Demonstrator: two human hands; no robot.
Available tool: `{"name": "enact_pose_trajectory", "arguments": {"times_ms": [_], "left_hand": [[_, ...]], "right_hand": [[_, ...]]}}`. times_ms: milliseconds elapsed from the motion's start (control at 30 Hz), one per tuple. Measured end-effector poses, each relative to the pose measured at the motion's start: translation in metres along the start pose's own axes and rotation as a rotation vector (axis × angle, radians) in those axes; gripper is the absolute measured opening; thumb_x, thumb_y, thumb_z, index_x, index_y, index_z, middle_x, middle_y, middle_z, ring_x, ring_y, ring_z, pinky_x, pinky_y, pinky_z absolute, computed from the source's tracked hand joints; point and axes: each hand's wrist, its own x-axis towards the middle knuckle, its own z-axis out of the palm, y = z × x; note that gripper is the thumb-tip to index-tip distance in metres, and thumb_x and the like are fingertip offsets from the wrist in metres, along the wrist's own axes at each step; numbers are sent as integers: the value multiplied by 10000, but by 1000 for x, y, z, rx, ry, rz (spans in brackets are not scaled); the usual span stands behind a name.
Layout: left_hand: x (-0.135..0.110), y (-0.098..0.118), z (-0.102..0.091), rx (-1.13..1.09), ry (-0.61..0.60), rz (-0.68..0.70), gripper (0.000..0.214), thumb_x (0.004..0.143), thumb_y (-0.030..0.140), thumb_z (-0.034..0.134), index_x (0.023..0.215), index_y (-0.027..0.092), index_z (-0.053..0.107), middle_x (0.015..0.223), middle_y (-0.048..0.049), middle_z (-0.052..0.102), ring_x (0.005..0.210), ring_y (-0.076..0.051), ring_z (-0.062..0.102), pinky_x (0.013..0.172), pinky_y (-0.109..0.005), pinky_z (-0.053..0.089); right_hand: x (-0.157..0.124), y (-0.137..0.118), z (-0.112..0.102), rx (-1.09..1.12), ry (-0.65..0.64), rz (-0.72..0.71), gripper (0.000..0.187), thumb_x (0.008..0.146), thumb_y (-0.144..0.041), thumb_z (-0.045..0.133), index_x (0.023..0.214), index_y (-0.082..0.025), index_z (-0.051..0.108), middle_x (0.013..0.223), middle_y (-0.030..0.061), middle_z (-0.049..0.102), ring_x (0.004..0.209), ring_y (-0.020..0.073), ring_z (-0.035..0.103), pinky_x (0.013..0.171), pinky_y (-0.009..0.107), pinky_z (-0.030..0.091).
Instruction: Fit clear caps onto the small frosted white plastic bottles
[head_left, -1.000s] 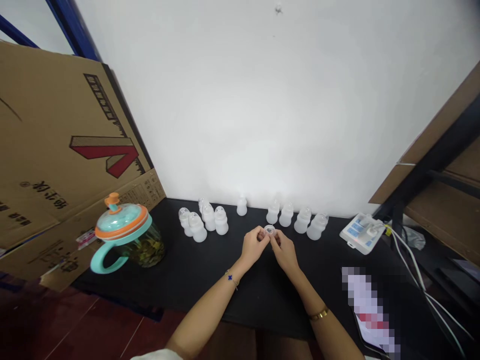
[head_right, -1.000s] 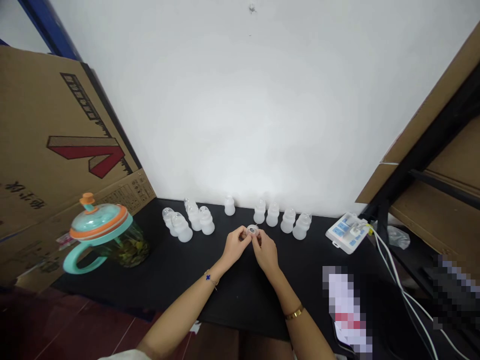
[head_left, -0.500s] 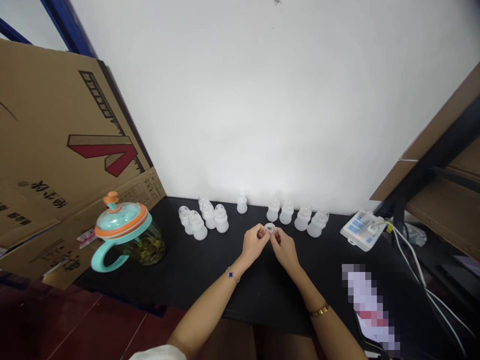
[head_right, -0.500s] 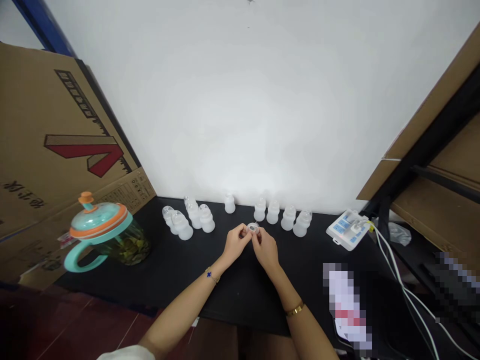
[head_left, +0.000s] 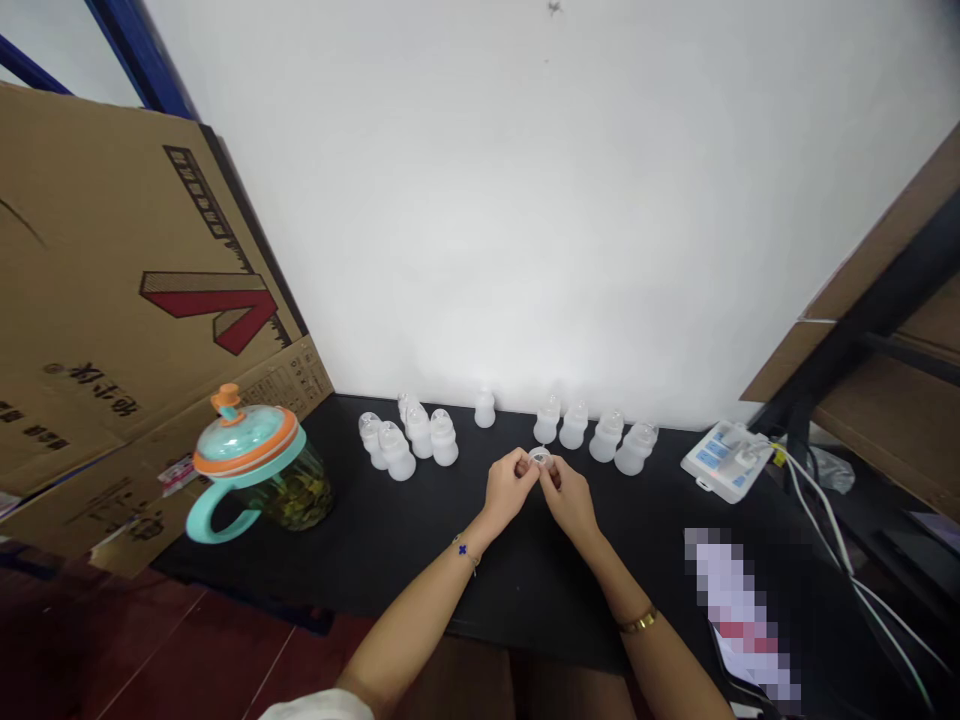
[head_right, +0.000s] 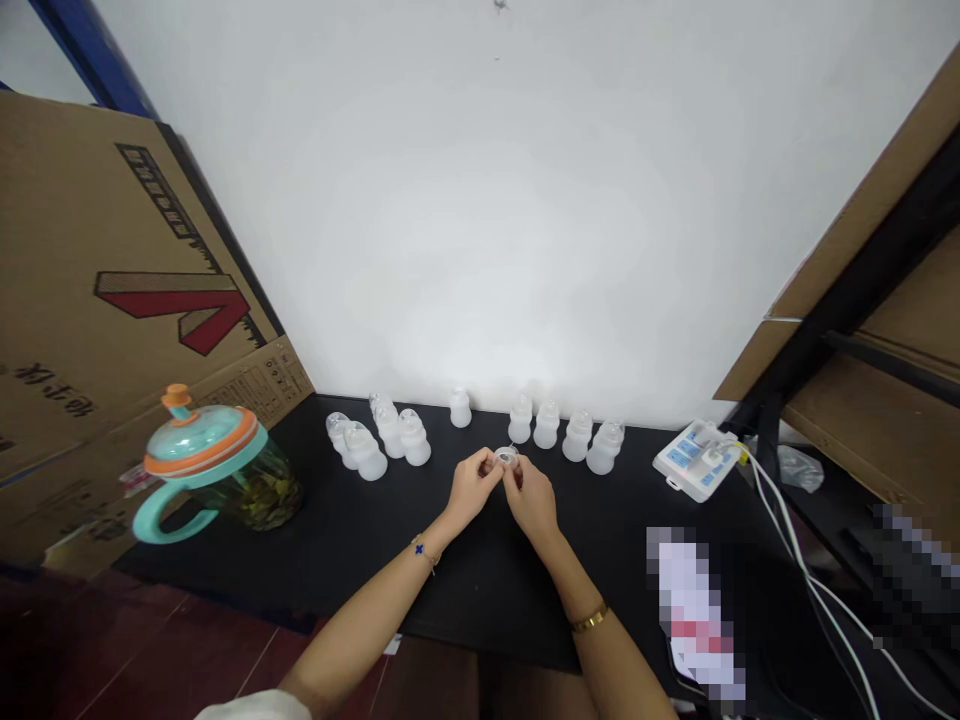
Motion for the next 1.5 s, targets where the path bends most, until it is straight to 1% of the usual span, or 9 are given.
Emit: {"name": "enact_pose_trajectory", "arguments": {"times_ms": [100, 233, 400, 533, 633, 733, 1067, 1200, 1500], "left_hand": [[1, 1, -2, -2, -4, 2, 242, 846, 342, 573, 661, 190, 541, 609, 53, 516, 591, -110, 473, 601, -224, 361], [3, 0, -3, 53, 16, 13, 196, 834, 313, 595, 680, 192, 584, 634, 45, 568, 602, -114, 515, 607, -225, 372], [3, 0, -3, 106, 29, 39, 166, 854, 309, 592, 742, 199, 646, 711, 21, 648, 638, -124, 573, 634, -232, 415], [3, 1, -4, -90, -19, 23, 201, 869, 375, 606, 848, 191, 685, 794, -8, 707, 685, -139, 634, 653, -239, 482], [3, 0, -2, -300, -78, -77, 285, 835, 445, 654, 898, 167, 672, 807, -42, 723, 701, -171, 670, 560, -234, 506], [4, -2, 1, -396, -87, -135, 327, 803, 468, 687, 896, 156, 659, 813, -61, 725, 710, -188, 679, 511, -228, 515], [2, -7, 3, -236, -6, -24, 244, 850, 413, 655, 794, 176, 640, 728, -14, 686, 661, -145, 621, 601, -227, 482], [1, -8, 4, -188, 7, 2, 236, 858, 402, 641, 783, 179, 631, 722, -6, 680, 660, -141, 611, 627, -230, 461], [1, -7, 4, -142, 5, -14, 176, 846, 352, 637, 801, 182, 625, 731, 2, 683, 669, -143, 612, 655, -243, 456]], "right_hand": [[1, 0, -1, 8, -3, -5, 322, 959, -470, 438, 951, -237, 661, 733, 14, 682, 635, 190, 621, 605, 266, 420], [2, 2, -2, 10, -12, 6, 352, 948, -469, 459, 1126, -238, 655, 835, 24, 724, 669, 196, 641, 624, 276, 441], [4, 7, -2, 16, -14, 9, 359, 950, -482, 446, 1097, -233, 659, 862, 40, 733, 700, 207, 655, 632, 284, 453], [4, 8, 0, 116, -12, 12, 369, 952, -496, 449, 1102, -221, 645, 829, 38, 723, 670, 200, 659, 610, 278, 473], [4, 8, 1, 161, 2, 8, 375, 950, -490, 452, 1125, -209, 630, 848, 46, 730, 664, 199, 666, 592, 273, 480], [4, 7, 1, 171, -9, 15, 386, 950, -485, 445, 1150, -207, 623, 859, 47, 733, 658, 197, 667, 583, 270, 484], [2, 6, 1, 117, -28, 11, 364, 971, -486, 425, 1106, -219, 633, 840, 43, 721, 705, 213, 672, 612, 271, 472], [2, 7, 2, 85, -9, -5, 356, 977, -473, 419, 1097, -219, 637, 855, 46, 726, 718, 216, 674, 642, 278, 464], [2, 9, 3, 36, 6, -9, 309, 976, -431, 427, 1079, -229, 638, 876, 41, 739, 753, 219, 692, 653, 273, 460]]}}
